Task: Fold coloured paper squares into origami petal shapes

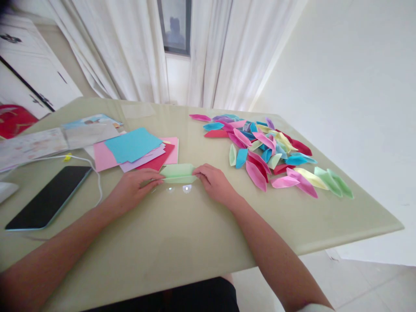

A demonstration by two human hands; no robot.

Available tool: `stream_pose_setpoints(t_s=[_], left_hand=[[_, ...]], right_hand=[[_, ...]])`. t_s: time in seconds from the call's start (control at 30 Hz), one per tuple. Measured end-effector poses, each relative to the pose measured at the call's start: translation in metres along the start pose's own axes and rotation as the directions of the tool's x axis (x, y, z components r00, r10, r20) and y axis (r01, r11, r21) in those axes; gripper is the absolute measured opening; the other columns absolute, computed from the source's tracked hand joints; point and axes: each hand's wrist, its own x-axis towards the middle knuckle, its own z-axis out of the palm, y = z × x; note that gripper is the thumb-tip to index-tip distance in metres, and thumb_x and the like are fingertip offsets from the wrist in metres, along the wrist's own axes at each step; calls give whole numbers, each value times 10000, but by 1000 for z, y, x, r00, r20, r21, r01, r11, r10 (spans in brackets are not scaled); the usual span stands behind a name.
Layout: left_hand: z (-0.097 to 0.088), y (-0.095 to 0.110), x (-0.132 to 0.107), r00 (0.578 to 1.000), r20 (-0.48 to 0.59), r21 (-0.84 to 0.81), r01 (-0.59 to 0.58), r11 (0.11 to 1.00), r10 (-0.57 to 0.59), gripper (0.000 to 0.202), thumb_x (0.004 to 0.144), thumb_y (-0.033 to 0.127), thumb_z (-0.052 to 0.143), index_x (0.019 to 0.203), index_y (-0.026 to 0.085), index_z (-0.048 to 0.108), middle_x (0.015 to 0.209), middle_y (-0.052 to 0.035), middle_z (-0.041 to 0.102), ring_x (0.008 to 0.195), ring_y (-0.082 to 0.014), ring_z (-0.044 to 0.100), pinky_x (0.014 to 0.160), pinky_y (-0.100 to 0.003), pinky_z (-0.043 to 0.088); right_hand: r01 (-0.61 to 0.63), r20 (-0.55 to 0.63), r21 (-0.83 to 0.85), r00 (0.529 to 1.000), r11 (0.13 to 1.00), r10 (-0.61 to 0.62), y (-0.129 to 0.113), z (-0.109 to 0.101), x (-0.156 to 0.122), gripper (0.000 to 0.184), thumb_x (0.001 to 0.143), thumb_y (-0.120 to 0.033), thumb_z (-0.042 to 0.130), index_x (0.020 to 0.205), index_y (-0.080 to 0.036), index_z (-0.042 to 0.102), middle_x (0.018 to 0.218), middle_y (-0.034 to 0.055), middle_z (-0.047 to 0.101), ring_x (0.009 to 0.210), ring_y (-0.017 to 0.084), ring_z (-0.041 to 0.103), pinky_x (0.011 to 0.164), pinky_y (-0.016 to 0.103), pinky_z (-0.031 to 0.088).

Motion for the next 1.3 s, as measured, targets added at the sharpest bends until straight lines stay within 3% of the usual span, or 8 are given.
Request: stream_pose_setpoints(t_s=[0.33,0.47,0.57,0.73,1.3], left_hand=[[1,9,-1,1000,15,-32,19,999,-19,225,1012,344,596,1041,218,779,1034,-52,782,918,-209,723,801,-308,555],[3,12,-1,999,12,-45,35,998,-34,219,1008,334,602,1033,211,781,973,-46,747,837,-186,690,739,-279,533],[2,13,-1,1000,-9,-15,23,1000,-24,221,1014,309,584,1015,208,781,943,-42,734,826,-184,684,764,-286,524],[1,12,-2,1000,-9,46,15,999,-14,240,1024,313,565,1030,213,783,921,-38,721,831,-193,683,785,-304,513],[2,7,-3,999,31,89,3,996,-6,232,1032,317,548,982,220,752,1004,-44,754,912,-216,704,833,-336,530]], right_hand=[[17,-82,-13,996,1000,-18,-8,1,-1,196,990,-85,544,1032,-198,698,986,71,725,930,210,669,852,343,516],[45,-2,24,999,999,-45,-12,0,-2,172,986,-105,573,1046,-201,702,1006,65,707,879,187,669,826,322,535],[45,56,8,997,999,-46,-12,0,-2,119,1011,-168,601,1052,-206,706,1029,69,690,856,181,668,822,323,545],[56,27,-57,998,997,-54,-11,2,-1,123,1026,-172,590,1020,-210,707,1017,77,695,955,217,664,856,340,526],[18,4,-67,1000,998,-17,-9,4,-2,141,1032,-163,585,1017,-210,718,1009,75,702,935,213,665,848,336,519]])
